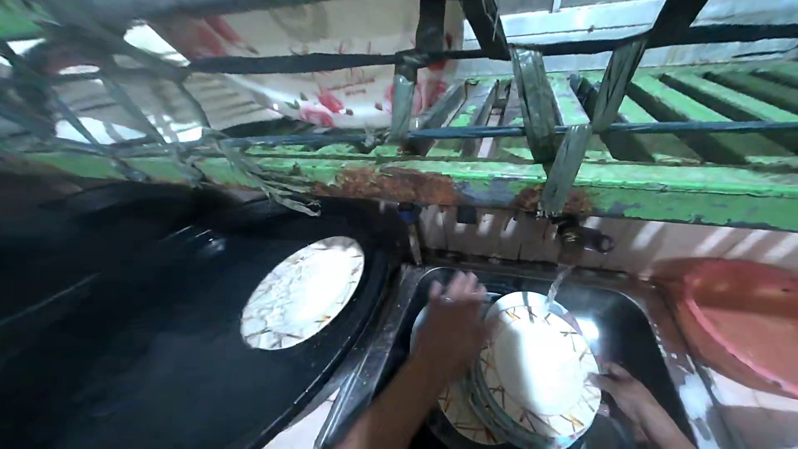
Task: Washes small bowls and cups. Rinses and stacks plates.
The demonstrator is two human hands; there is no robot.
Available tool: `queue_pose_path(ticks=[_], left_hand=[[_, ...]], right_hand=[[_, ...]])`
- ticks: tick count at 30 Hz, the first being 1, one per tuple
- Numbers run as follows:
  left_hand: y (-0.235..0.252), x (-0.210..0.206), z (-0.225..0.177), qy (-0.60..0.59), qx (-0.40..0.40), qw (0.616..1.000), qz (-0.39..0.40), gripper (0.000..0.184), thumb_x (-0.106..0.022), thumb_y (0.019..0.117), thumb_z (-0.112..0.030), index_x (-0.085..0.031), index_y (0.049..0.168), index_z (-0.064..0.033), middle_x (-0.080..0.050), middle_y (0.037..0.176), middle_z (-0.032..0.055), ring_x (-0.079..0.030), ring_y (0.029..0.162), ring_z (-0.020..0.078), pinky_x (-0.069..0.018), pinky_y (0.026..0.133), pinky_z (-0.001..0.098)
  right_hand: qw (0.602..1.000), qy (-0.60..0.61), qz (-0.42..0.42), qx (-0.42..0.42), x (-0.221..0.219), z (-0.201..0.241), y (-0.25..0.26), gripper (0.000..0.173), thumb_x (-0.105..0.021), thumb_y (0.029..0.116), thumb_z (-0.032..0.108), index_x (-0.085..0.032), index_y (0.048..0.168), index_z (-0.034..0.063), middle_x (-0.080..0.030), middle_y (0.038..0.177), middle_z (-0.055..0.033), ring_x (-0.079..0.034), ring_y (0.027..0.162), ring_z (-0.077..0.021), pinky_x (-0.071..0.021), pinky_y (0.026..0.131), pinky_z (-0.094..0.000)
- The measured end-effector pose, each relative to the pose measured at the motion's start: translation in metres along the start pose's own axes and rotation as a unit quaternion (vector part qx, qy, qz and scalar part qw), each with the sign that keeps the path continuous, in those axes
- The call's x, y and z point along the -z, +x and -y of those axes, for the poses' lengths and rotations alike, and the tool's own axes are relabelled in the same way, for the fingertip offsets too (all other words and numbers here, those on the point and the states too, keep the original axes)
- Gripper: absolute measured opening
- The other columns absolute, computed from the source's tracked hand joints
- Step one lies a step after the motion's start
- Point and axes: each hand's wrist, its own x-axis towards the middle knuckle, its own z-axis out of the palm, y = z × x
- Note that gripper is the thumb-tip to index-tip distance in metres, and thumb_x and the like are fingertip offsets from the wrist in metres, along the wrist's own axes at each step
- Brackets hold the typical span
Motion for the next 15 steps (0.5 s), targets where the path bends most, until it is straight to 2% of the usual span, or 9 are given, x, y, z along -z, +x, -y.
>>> queue_pose_path(ticks=[2,3,6,8,9,11,12,13,15], left_hand=[[0.013,-0.065,-0.009,-0.028,-0.034,0.988,0.145,0.076,-0.042,0.1039,-0.060,-0.036,0.159,-0.0072,-0.024,0.169,0.0138,-0.013,0.158,0.0320,-0.0041,0.124,0.0638],[0.017,-0.092,-0.010,-0.031,-0.037,0.985,0.164,0.080,-0.041,0.1031,-0.062,-0.033,0.160,-0.0056,-0.021,0.169,0.0152,-0.011,0.158,0.0339,-0.0037,0.125,0.0639],[0.030,-0.145,-0.031,-0.072,-0.011,0.994,0.080,0.081,-0.041,0.1025,-0.061,-0.035,0.158,-0.0030,-0.022,0.168,0.0199,-0.012,0.157,0.0365,-0.0056,0.125,0.0614],[0.038,-0.165,-0.067,-0.126,-0.025,0.991,0.033,0.078,-0.047,0.1007,-0.058,-0.041,0.155,-0.0021,-0.030,0.165,0.0202,-0.022,0.155,0.0364,-0.0119,0.126,0.0575],[0.037,-0.170,-0.087,-0.158,-0.057,0.985,0.047,0.075,-0.048,0.1015,-0.054,-0.041,0.155,-0.0024,-0.032,0.164,0.0189,-0.022,0.155,0.0352,-0.0124,0.126,0.0561],[0.036,-0.176,-0.111,-0.174,-0.187,0.962,0.098,0.066,-0.040,0.1066,-0.046,-0.035,0.159,-0.0072,-0.027,0.168,0.0109,-0.015,0.158,0.0275,-0.0062,0.127,0.0559],[0.038,-0.174,-0.115,-0.161,-0.237,0.952,0.110,0.062,-0.040,0.1073,-0.044,-0.036,0.160,-0.0116,-0.028,0.168,0.0065,-0.015,0.158,0.0245,-0.0068,0.127,0.0566],[0.042,-0.173,-0.111,-0.158,-0.253,0.950,0.088,0.057,-0.043,0.1072,-0.043,-0.043,0.157,-0.0154,-0.035,0.166,0.0032,-0.021,0.157,0.0223,-0.0108,0.126,0.0574],[0.052,-0.167,-0.094,-0.168,-0.183,0.968,0.046,0.054,-0.048,0.1044,-0.040,-0.051,0.152,-0.0162,-0.042,0.162,0.0041,-0.028,0.154,0.0243,-0.0147,0.125,0.0580]], right_hand=[[1.000,-0.004,-0.015,0.022,0.001,-0.004,-0.004,0.043,-0.062,0.0999,0.004,-0.054,0.142,0.0061,-0.065,0.106,-0.0162,-0.065,0.074,-0.0191,-0.0553,0.062,-0.0345],[0.999,-0.020,-0.031,0.036,0.002,-0.006,-0.006,0.042,-0.064,0.0984,0.002,-0.057,0.140,0.0047,-0.066,0.106,-0.0165,-0.065,0.075,-0.0191,-0.0554,0.063,-0.0350],[0.997,-0.029,-0.063,0.045,0.002,-0.010,-0.010,0.040,-0.066,0.0962,0.002,-0.061,0.136,0.0032,-0.066,0.109,-0.0163,-0.064,0.080,-0.0194,-0.0552,0.068,-0.0361],[0.997,-0.011,-0.071,0.032,-0.002,-0.008,-0.014,0.040,-0.066,0.0962,0.001,-0.059,0.135,0.0020,-0.064,0.107,-0.0156,-0.063,0.077,-0.0184,-0.0550,0.066,-0.0345],[0.997,0.003,-0.071,0.027,-0.002,-0.006,-0.014,0.039,-0.065,0.0962,0.001,-0.059,0.135,0.0013,-0.064,0.106,-0.0155,-0.063,0.076,-0.0182,-0.0548,0.065,-0.0340],[0.996,0.035,-0.072,0.031,0.003,-0.006,-0.010,0.038,-0.064,0.0951,-0.002,-0.059,0.133,-0.0004,-0.065,0.105,-0.0159,-0.065,0.079,-0.0192,-0.0557,0.067,-0.0356],[0.996,0.044,-0.072,0.038,0.008,-0.006,-0.009,0.036,-0.063,0.0944,-0.003,-0.059,0.130,-0.0010,-0.066,0.104,-0.0154,-0.065,0.081,-0.0191,-0.0563,0.070,-0.0363],[0.996,0.043,-0.069,0.040,0.012,-0.004,-0.012,0.035,-0.063,0.0952,-0.002,-0.059,0.130,-0.0006,-0.066,0.103,-0.0138,-0.064,0.081,-0.0174,-0.0547,0.070,-0.0348],[0.996,0.061,-0.057,0.039,0.011,0.005,-0.020,0.036,-0.059,0.0986,-0.001,-0.055,0.134,0.0016,-0.065,0.101,-0.0115,-0.062,0.073,-0.0145,-0.0529,0.061,-0.0305]])
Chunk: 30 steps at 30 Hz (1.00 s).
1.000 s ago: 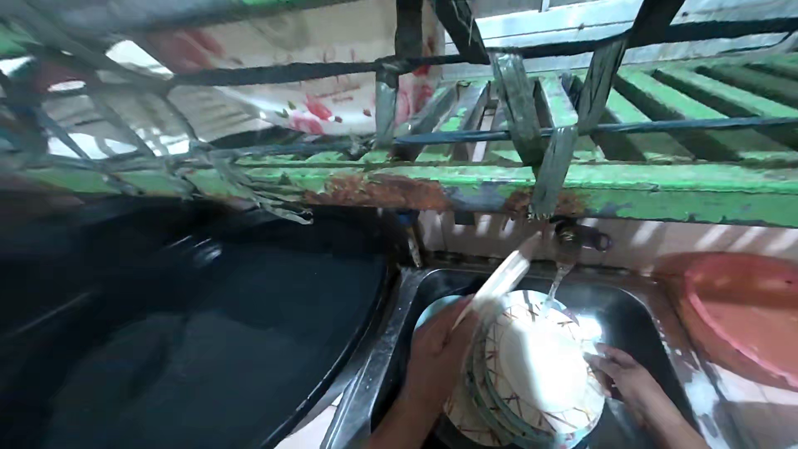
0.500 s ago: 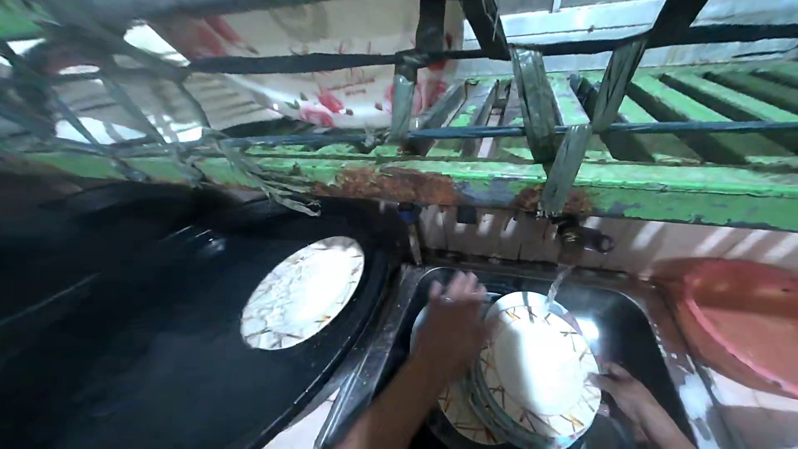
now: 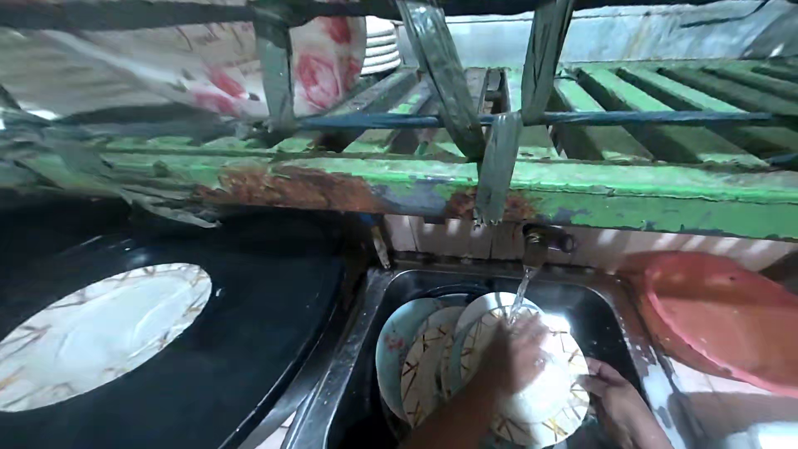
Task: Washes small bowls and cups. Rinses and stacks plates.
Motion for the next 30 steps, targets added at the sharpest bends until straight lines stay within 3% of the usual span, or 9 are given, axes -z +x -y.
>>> queue_pose_path(ticks=[4,7,9,12,16,20,25,27,30], left_hand=[[-0.013,0.008,-0.018,-0.050,0.030,0.998,0.026,0.070,-0.041,0.1045,-0.054,-0.036,0.160,-0.0110,-0.028,0.168,0.0100,-0.015,0.158,0.0264,-0.0049,0.127,0.0549],[-0.052,0.027,-0.059,-0.045,-0.081,0.994,0.051,0.071,-0.056,0.1016,-0.049,-0.040,0.157,-0.0056,-0.035,0.164,0.0152,-0.028,0.154,0.0296,-0.0189,0.125,0.0564],[-0.073,0.055,-0.063,-0.020,-0.095,0.995,0.031,0.056,-0.064,0.0976,-0.019,-0.050,0.149,-0.0030,-0.047,0.155,0.0184,-0.042,0.147,0.0332,-0.0321,0.119,0.0581],[-0.089,0.127,-0.060,0.007,0.036,0.999,0.004,0.043,-0.052,0.1010,-0.005,-0.058,0.143,-0.0078,-0.063,0.140,0.0135,-0.062,0.128,0.0290,-0.0506,0.106,0.0480],[-0.089,0.208,-0.045,-0.251,0.296,0.909,-0.154,0.035,-0.055,0.1063,-0.028,-0.064,0.134,-0.0078,-0.070,0.113,0.0134,-0.067,0.101,0.0225,-0.0544,0.091,0.0435],[-0.078,0.180,-0.001,-0.414,0.349,0.826,-0.154,0.042,-0.051,0.1072,-0.039,-0.059,0.134,-0.0083,-0.068,0.111,0.0142,-0.067,0.096,0.0220,-0.0569,0.086,0.0430],[-0.046,0.103,-0.020,-0.601,0.330,0.713,-0.143,0.041,-0.049,0.1083,-0.022,-0.050,0.142,0.0006,-0.062,0.126,0.0170,-0.063,0.109,0.0198,-0.0530,0.096,0.0385],[-0.033,0.095,-0.021,-0.643,0.334,0.668,-0.173,0.038,-0.049,0.1086,-0.024,-0.051,0.140,-0.0026,-0.063,0.122,0.0162,-0.063,0.106,0.0219,-0.0541,0.092,0.0414],[-0.035,0.111,-0.009,-0.630,0.297,0.687,-0.209,0.044,-0.054,0.1064,-0.034,-0.051,0.143,-0.0103,-0.065,0.121,0.0137,-0.065,0.105,0.0229,-0.0555,0.090,0.0436]], right_hand=[[0.995,0.093,0.012,0.021,-0.019,0.017,-0.007,0.034,-0.051,0.1039,0.003,-0.051,0.138,0.0026,-0.066,0.093,-0.0104,-0.063,0.061,-0.0125,-0.0519,0.049,-0.0267],[0.991,0.117,0.025,0.064,-0.018,0.031,0.002,0.030,-0.048,0.1041,0.003,-0.054,0.133,-0.0012,-0.068,0.093,-0.0095,-0.065,0.070,-0.0132,-0.0556,0.060,-0.0297],[0.989,0.133,0.046,0.051,-0.019,0.051,-0.004,0.027,-0.047,0.1053,0.006,-0.055,0.130,-0.0006,-0.068,0.083,-0.0086,-0.063,0.059,-0.0116,-0.0530,0.050,-0.0260],[0.972,0.208,0.102,0.043,-0.040,0.088,-0.023,0.032,-0.030,0.1122,0.019,-0.055,0.122,0.0015,-0.068,0.078,-0.0088,-0.069,0.062,-0.0175,-0.0604,0.056,-0.0335],[0.925,0.351,0.142,0.041,-0.068,0.113,-0.015,0.033,-0.033,0.1123,0.022,-0.054,0.127,0.0013,-0.071,0.102,-0.0118,-0.073,0.089,-0.0213,-0.0619,0.081,-0.0358],[0.885,0.454,0.106,0.009,-0.100,0.142,-0.024,0.018,-0.039,0.1082,0.012,-0.049,0.121,0.0039,-0.064,0.102,-0.0121,-0.071,0.090,-0.0227,-0.0616,0.080,-0.0375],[0.914,0.281,0.294,0.014,-0.092,0.147,-0.037,0.035,-0.032,0.1065,0.002,-0.052,0.135,0.0014,-0.069,0.118,-0.0150,-0.072,0.102,-0.0251,-0.0599,0.089,-0.0379],[0.941,0.217,0.250,0.068,-0.074,0.137,-0.032,0.035,-0.032,0.1064,0.001,-0.054,0.133,0.0004,-0.071,0.110,-0.0133,-0.074,0.092,-0.0223,-0.0618,0.080,-0.0357],[0.985,0.097,0.080,0.115,-0.044,0.104,-0.002,0.030,-0.037,0.1094,0.008,-0.055,0.133,0.0022,-0.068,0.100,-0.0085,-0.066,0.074,-0.0146,-0.0561,0.065,-0.0303]])
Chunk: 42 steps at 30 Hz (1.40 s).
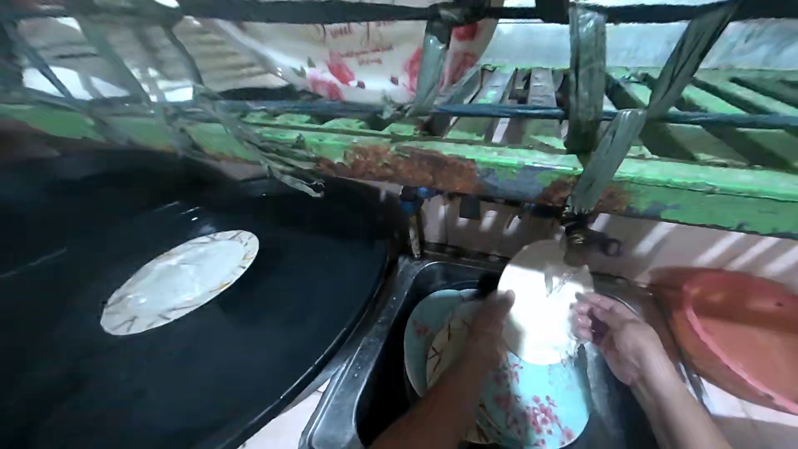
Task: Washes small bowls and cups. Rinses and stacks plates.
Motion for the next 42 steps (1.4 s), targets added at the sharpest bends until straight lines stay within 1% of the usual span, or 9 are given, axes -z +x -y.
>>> queue_pose_path(ticks=[5,8,11,18,22,27,31,38,42], left_hand=[[-0.072,0.024,-0.068,0.319,-0.259,0.902,-0.132,0.030,-0.058,0.1043,-0.024,-0.068,0.128,-0.0073,-0.072,0.107,0.0053,-0.068,0.090,0.0093,-0.0572,0.081,0.0319],[-0.100,0.064,-0.100,0.462,-0.537,0.683,-0.178,0.026,-0.058,0.1042,-0.017,-0.072,0.121,-0.0032,-0.075,0.111,0.0062,-0.070,0.100,0.0045,-0.0569,0.089,0.0228],[-0.108,0.096,-0.135,0.601,-0.503,0.557,-0.275,0.030,-0.052,0.1038,-0.011,-0.069,0.125,0.0024,-0.072,0.117,0.0235,-0.072,0.104,0.0366,-0.0557,0.090,0.0525],[-0.059,0.085,-0.106,0.708,-0.276,0.624,-0.183,0.060,-0.049,0.1055,-0.038,-0.042,0.155,-0.0052,-0.042,0.159,0.0198,-0.036,0.149,0.0384,-0.0243,0.121,0.0631],[-0.008,0.052,0.017,0.743,-0.159,0.634,0.146,0.072,-0.046,0.1045,-0.054,-0.038,0.157,-0.0059,-0.027,0.168,0.0153,-0.017,0.157,0.0335,-0.0072,0.124,0.0641],[0.036,0.012,0.097,0.704,-0.182,0.678,0.105,0.077,-0.040,0.1031,-0.059,-0.038,0.157,-0.0052,-0.026,0.167,0.0188,-0.015,0.157,0.0350,-0.0078,0.126,0.0581],[0.019,-0.034,0.117,0.648,-0.196,0.673,0.298,0.071,-0.036,0.1063,-0.054,-0.030,0.162,-0.0112,-0.021,0.170,0.0108,-0.008,0.159,0.0280,0.0024,0.127,0.0561],[-0.060,0.004,0.059,0.646,-0.302,0.609,0.347,0.045,-0.052,0.1058,-0.024,-0.051,0.148,-0.0087,-0.047,0.157,0.0113,-0.039,0.149,0.0303,-0.0326,0.120,0.0546],[-0.070,0.023,-0.027,0.616,-0.287,0.723,0.126,0.036,-0.052,0.1030,-0.008,-0.065,0.137,-0.0103,-0.070,0.128,0.0112,-0.069,0.115,0.0272,-0.0569,0.095,0.0476]], right_hand=[[0.929,-0.368,0.014,-0.040,0.047,-0.077,0.015,0.062,-0.072,0.0958,0.020,-0.047,0.149,-0.0003,-0.046,0.147,-0.0310,-0.048,0.135,-0.0428,-0.0416,0.110,-0.0541],[0.906,-0.413,0.019,-0.093,0.046,-0.103,0.010,0.072,-0.074,0.0942,0.020,-0.038,0.156,0.0065,-0.047,0.146,-0.0309,-0.053,0.130,-0.0439,-0.0451,0.107,-0.0563],[0.923,-0.360,-0.003,-0.137,0.048,-0.106,0.001,0.062,-0.065,0.0984,0.011,-0.041,0.155,0.0110,-0.059,0.135,-0.0260,-0.064,0.114,-0.0391,-0.0520,0.095,-0.0556],[0.977,-0.077,-0.090,-0.176,0.063,-0.117,-0.018,0.035,-0.057,0.1022,0.005,-0.051,0.136,-0.0002,-0.063,0.095,-0.0153,-0.063,0.065,-0.0189,-0.0558,0.056,-0.0351],[0.977,0.013,-0.080,-0.196,0.064,-0.119,-0.029,0.029,-0.050,0.1072,0.013,-0.048,0.134,0.0012,-0.063,0.089,-0.0128,-0.066,0.068,-0.0203,-0.0586,0.061,-0.0377],[0.980,0.016,-0.026,-0.199,0.061,-0.112,-0.039,0.030,-0.050,0.1060,0.007,-0.049,0.136,0.0026,-0.067,0.093,-0.0132,-0.068,0.070,-0.0195,-0.0594,0.059,-0.0343],[0.982,-0.017,-0.087,-0.168,0.058,-0.105,-0.037,0.025,-0.051,0.1058,0.006,-0.052,0.130,-0.0005,-0.066,0.091,-0.0114,-0.065,0.065,-0.0155,-0.0570,0.057,-0.0316],[0.990,0.062,-0.028,-0.127,0.048,-0.063,-0.030,0.021,-0.042,0.1071,0.009,-0.052,0.124,0.0011,-0.065,0.076,-0.0071,-0.062,0.054,-0.0127,-0.0536,0.046,-0.0278],[0.974,0.213,0.030,-0.074,-0.003,-0.023,-0.023,0.039,-0.026,0.1132,0.027,-0.055,0.116,0.0018,-0.070,0.088,-0.0094,-0.073,0.076,-0.0214,-0.0635,0.070,-0.0384]])
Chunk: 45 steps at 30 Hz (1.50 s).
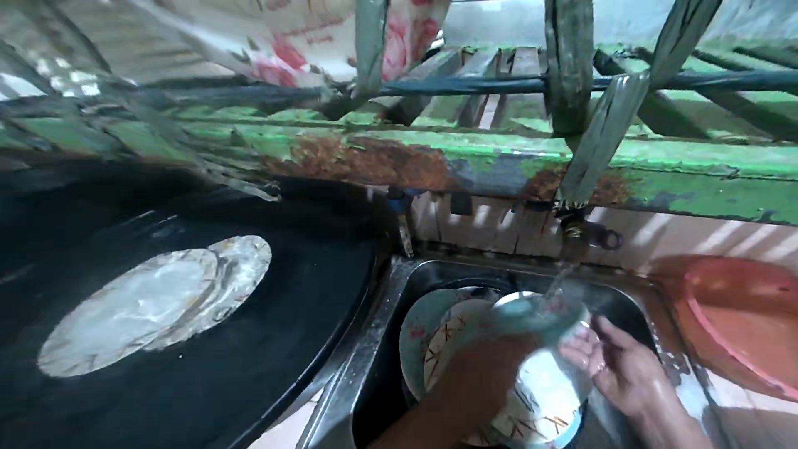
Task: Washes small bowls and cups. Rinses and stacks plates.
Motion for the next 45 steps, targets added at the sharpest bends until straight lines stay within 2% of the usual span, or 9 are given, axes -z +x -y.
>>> queue_pose_path(ticks=[5,11,15,21,25,28,34,41,45], left_hand=[[0.018,0.052,0.029,-0.331,0.291,0.884,-0.155,0.034,-0.057,0.1055,-0.032,-0.062,0.131,-0.0092,-0.069,0.111,0.0106,-0.066,0.097,0.0191,-0.0549,0.086,0.0425],[0.044,-0.038,0.030,-0.499,0.317,0.802,-0.084,0.037,-0.057,0.1052,-0.023,-0.059,0.135,-0.0013,-0.063,0.130,0.0171,-0.060,0.117,0.0227,-0.0485,0.102,0.0416],[0.069,-0.065,0.017,-0.574,0.322,0.750,-0.071,0.041,-0.056,0.1051,-0.029,-0.057,0.141,-0.0103,-0.067,0.120,0.0156,-0.067,0.104,0.0241,-0.0556,0.090,0.0438],[0.039,0.014,-0.004,-0.365,0.265,0.865,-0.221,0.037,-0.060,0.1035,-0.020,-0.061,0.140,-0.0122,-0.069,0.124,0.0094,-0.067,0.108,0.0181,-0.0549,0.093,0.0420],[-0.015,0.066,-0.002,-0.071,-0.015,0.915,-0.396,0.027,-0.058,0.1029,-0.016,-0.071,0.127,-0.0119,-0.074,0.111,-0.0036,-0.068,0.099,-0.0008,-0.0575,0.085,0.0204],[-0.039,0.106,0.016,0.190,-0.071,0.882,-0.425,0.029,-0.054,0.1029,-0.006,-0.069,0.128,-0.0040,-0.073,0.123,0.0110,-0.069,0.117,0.0190,-0.0552,0.099,0.0347],[-0.025,0.128,0.066,0.245,0.208,0.904,-0.281,0.038,-0.050,0.1079,-0.016,-0.058,0.144,-0.0061,-0.066,0.131,0.0243,-0.065,0.117,0.0461,-0.0484,0.096,0.0675],[0.017,-0.030,0.046,0.130,0.061,0.980,0.136,0.077,-0.037,0.1040,-0.063,-0.039,0.158,-0.0073,-0.029,0.167,0.0137,-0.018,0.157,0.0317,-0.0085,0.124,0.0649],[0.063,-0.082,0.053,0.105,0.075,0.990,0.065,0.073,-0.042,0.1043,-0.057,-0.044,0.154,-0.0031,-0.028,0.166,0.0194,-0.017,0.157,0.0355,-0.0105,0.125,0.0618]], right_hand=[[0.987,0.152,-0.038,0.033,-0.057,0.013,0.026,0.021,-0.041,0.1095,0.016,-0.053,0.121,0.0036,-0.068,0.096,-0.0096,-0.072,0.085,-0.0206,-0.0627,0.078,-0.0364],[0.992,0.029,0.118,-0.025,-0.072,0.034,0.010,0.028,-0.035,0.1102,0.011,-0.055,0.127,0.0016,-0.070,0.115,-0.0147,-0.072,0.101,-0.0256,-0.0607,0.088,-0.0381],[0.987,-0.112,-0.022,0.110,-0.012,0.034,0.026,0.027,-0.038,0.1081,0.008,-0.057,0.127,0.0041,-0.071,0.106,-0.0057,-0.070,0.085,-0.0139,-0.0596,0.072,-0.0296],[0.941,-0.311,-0.134,0.007,0.067,-0.014,0.042,0.050,-0.053,0.1046,0.009,-0.040,0.153,0.0049,-0.052,0.143,-0.0205,-0.058,0.119,-0.0306,-0.0513,0.092,-0.0503],[0.931,-0.338,-0.123,-0.061,0.075,-0.051,0.044,0.047,-0.059,0.1041,0.017,-0.045,0.148,0.0054,-0.058,0.134,-0.0210,-0.061,0.115,-0.0308,-0.0528,0.091,-0.0518],[0.930,-0.334,-0.139,-0.063,0.082,-0.060,0.043,0.041,-0.055,0.1057,0.018,-0.050,0.144,0.0043,-0.062,0.126,-0.0207,-0.065,0.107,-0.0275,-0.0544,0.089,-0.0487],[0.979,-0.130,-0.124,0.098,0.090,-0.074,0.031,0.036,-0.043,0.1090,0.022,-0.046,0.140,0.0035,-0.064,0.109,-0.0061,-0.067,0.092,-0.0089,-0.0593,0.079,-0.0305],[0.990,-0.051,-0.073,0.113,0.082,-0.080,0.018,0.030,-0.033,0.1108,0.022,-0.054,0.121,0.0039,-0.068,0.093,-0.0042,-0.070,0.083,-0.0112,-0.0625,0.075,-0.0340],[0.993,-0.032,-0.021,0.114,0.052,-0.066,0.015,0.034,-0.031,0.1114,0.024,-0.057,0.120,0.0043,-0.069,0.096,-0.0060,-0.070,0.086,-0.0136,-0.0623,0.076,-0.0356]])
